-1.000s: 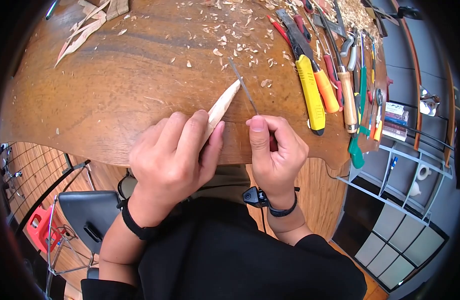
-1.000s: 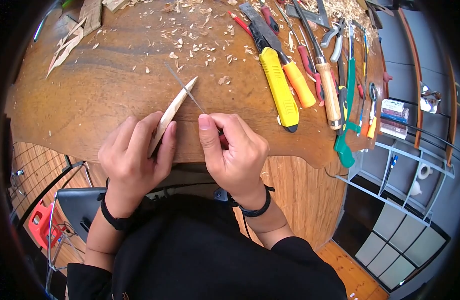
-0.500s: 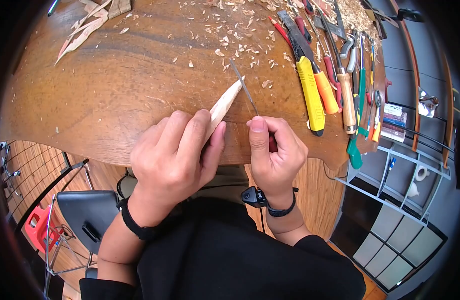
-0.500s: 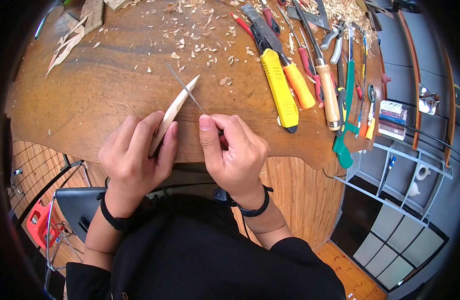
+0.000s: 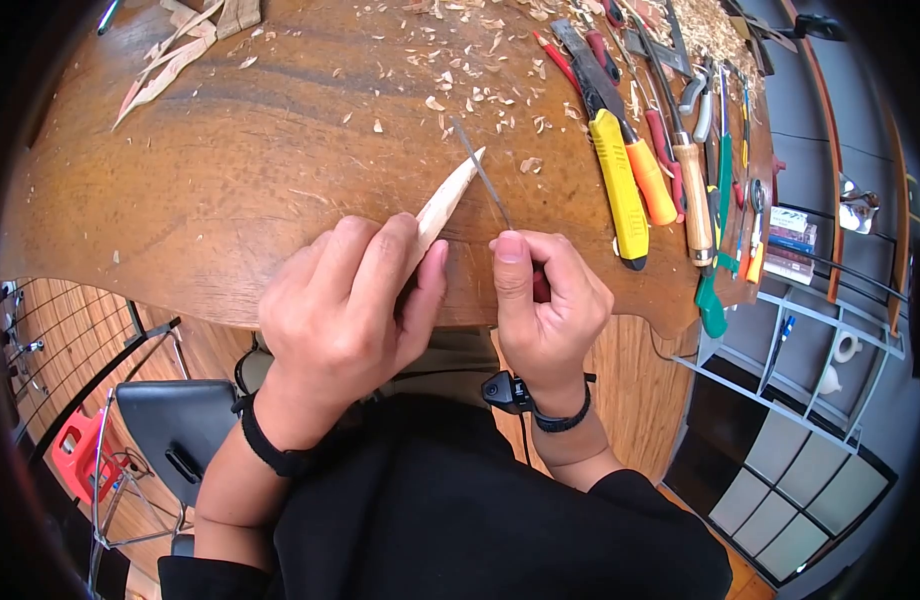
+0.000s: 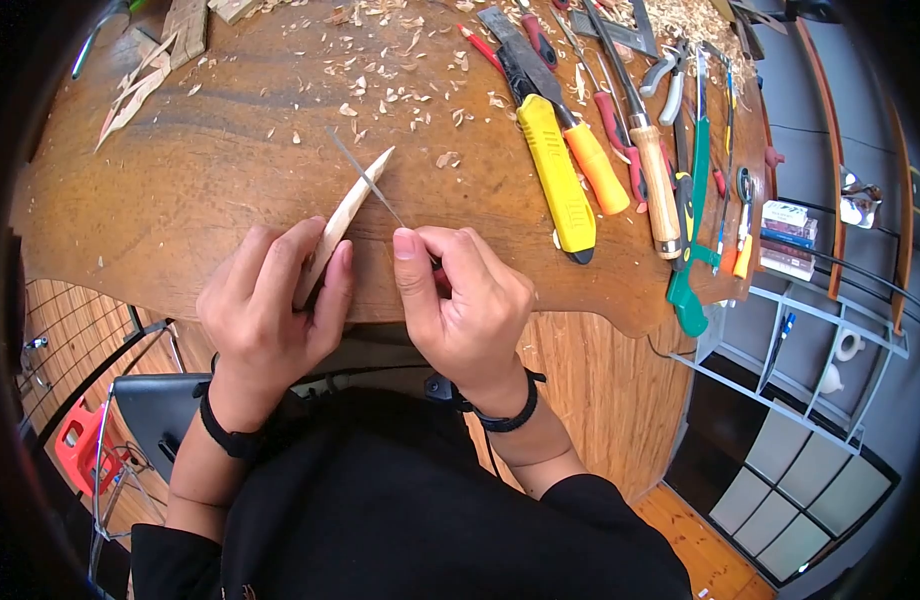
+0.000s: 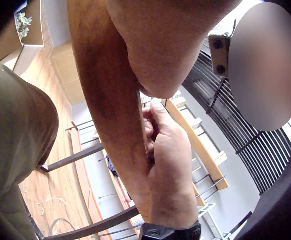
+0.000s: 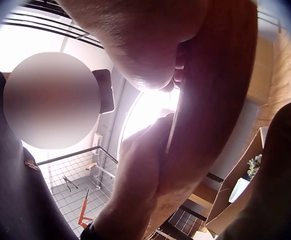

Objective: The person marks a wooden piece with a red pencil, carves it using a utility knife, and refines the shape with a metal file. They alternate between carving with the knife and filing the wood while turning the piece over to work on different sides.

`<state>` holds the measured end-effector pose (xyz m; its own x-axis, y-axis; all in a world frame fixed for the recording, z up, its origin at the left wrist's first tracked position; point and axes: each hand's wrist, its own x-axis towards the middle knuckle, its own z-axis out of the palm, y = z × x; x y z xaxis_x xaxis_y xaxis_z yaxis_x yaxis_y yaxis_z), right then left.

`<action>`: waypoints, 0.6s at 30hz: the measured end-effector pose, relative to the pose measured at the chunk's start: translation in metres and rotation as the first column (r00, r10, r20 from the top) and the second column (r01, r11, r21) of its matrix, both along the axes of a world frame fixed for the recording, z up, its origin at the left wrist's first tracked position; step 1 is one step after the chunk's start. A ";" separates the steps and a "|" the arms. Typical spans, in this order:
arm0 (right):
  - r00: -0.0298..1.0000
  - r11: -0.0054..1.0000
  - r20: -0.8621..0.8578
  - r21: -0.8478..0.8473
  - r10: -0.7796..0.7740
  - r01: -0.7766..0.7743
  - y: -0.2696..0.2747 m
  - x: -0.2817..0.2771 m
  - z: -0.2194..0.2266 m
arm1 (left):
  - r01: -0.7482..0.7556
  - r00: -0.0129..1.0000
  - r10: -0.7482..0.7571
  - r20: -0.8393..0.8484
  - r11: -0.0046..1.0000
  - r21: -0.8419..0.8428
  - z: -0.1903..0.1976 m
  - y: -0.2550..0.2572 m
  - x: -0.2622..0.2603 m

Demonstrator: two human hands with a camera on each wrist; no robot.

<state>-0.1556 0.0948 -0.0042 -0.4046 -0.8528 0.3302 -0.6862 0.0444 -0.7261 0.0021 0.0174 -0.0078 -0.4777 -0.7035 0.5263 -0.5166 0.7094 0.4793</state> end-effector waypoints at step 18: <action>0.999 0.999 -0.029 -0.039 -0.014 0.013 0.000 0.002 -0.001 | -0.004 0.998 0.015 -0.063 0.986 0.164 0.008 0.015 0.021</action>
<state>-0.1532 0.0947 -0.0056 -0.4059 -0.8337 0.3745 -0.7068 0.0265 -0.7069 0.0230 0.0327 0.0002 -0.4396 -0.7870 0.4330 -0.4877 0.6139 0.6207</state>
